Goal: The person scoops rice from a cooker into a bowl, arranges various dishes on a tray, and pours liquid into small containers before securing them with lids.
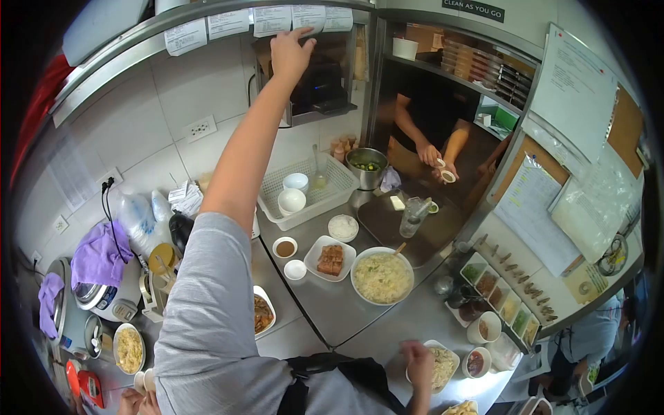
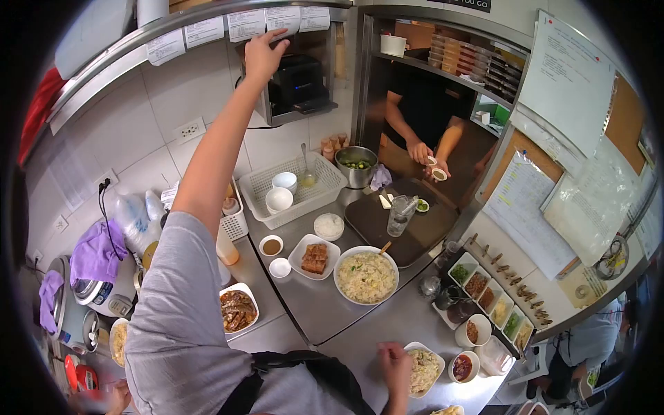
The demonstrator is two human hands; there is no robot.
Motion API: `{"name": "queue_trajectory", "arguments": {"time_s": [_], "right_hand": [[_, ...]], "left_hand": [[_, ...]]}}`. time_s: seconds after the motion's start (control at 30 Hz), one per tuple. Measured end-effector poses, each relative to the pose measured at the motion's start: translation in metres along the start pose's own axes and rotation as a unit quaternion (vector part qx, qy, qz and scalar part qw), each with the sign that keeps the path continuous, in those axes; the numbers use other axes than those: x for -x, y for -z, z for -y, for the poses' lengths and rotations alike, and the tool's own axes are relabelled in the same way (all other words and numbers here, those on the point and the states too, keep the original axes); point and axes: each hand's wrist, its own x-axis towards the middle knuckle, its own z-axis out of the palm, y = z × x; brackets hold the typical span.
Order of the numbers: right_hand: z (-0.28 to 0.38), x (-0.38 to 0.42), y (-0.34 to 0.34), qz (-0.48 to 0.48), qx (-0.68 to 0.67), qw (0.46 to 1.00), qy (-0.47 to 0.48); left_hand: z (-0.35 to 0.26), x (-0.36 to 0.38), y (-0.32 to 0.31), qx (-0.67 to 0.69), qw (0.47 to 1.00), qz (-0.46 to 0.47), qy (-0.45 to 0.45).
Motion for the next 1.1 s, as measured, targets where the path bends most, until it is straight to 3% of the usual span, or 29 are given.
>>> {"name": "queue_trajectory", "arguments": {"time_s": [0.07, 0.17, 0.23, 0.3, 0.37, 0.43, 0.5, 0.57, 0.67, 0.73, 0.93, 1.1], "right_hand": [[0.000, -0.002, -0.022, 0.054, 0.020, 0.998, -0.038], [0.021, -0.006, -0.036, 0.112, 0.039, 0.993, -0.013], [0.001, -0.009, -0.048, 0.116, 0.033, 0.993, 0.001], [-0.001, -0.016, -0.056, 0.108, -0.002, 0.994, -0.001], [-0.017, -0.026, -0.073, 0.086, 0.008, 0.996, 0.032], [-0.028, -0.036, -0.097, 0.093, 0.030, 0.993, 0.064], [-0.039, -0.045, -0.122, 0.136, 0.098, 0.976, 0.136], [-0.057, -0.053, -0.148, 0.148, 0.151, 0.949, 0.234], [-0.071, -0.064, -0.167, 0.135, 0.177, 0.934, 0.278], [-0.070, -0.067, -0.168, 0.134, 0.196, 0.930, 0.280], [-0.062, -0.067, -0.167, 0.124, 0.232, 0.929, 0.262], [-0.052, -0.067, -0.166, 0.153, 0.241, 0.927, 0.243]], "left_hand": [[-0.004, -0.007, 0.003, 0.093, 0.985, 0.111, 0.094], [-0.027, 0.072, 0.018, 0.195, 0.962, 0.180, 0.068], [-0.069, 0.187, 0.072, 0.340, 0.874, 0.306, 0.161], [-0.093, 0.333, 0.124, 0.333, 0.832, 0.386, 0.218], [-0.105, 0.461, 0.185, 0.292, 0.728, 0.512, 0.350], [-0.106, 0.550, 0.222, 0.265, 0.708, 0.532, 0.383], [-0.104, 0.579, 0.246, 0.204, 0.707, 0.564, 0.375], [-0.103, 0.574, 0.247, 0.199, 0.737, 0.577, 0.291], [-0.100, 0.561, 0.239, 0.161, 0.726, 0.618, 0.255], [-0.093, 0.551, 0.233, 0.104, 0.719, 0.658, 0.200], [-0.071, 0.555, 0.231, 0.101, 0.797, 0.594, 0.038], [-0.064, 0.564, 0.232, 0.126, 0.786, 0.601, 0.077]]}}
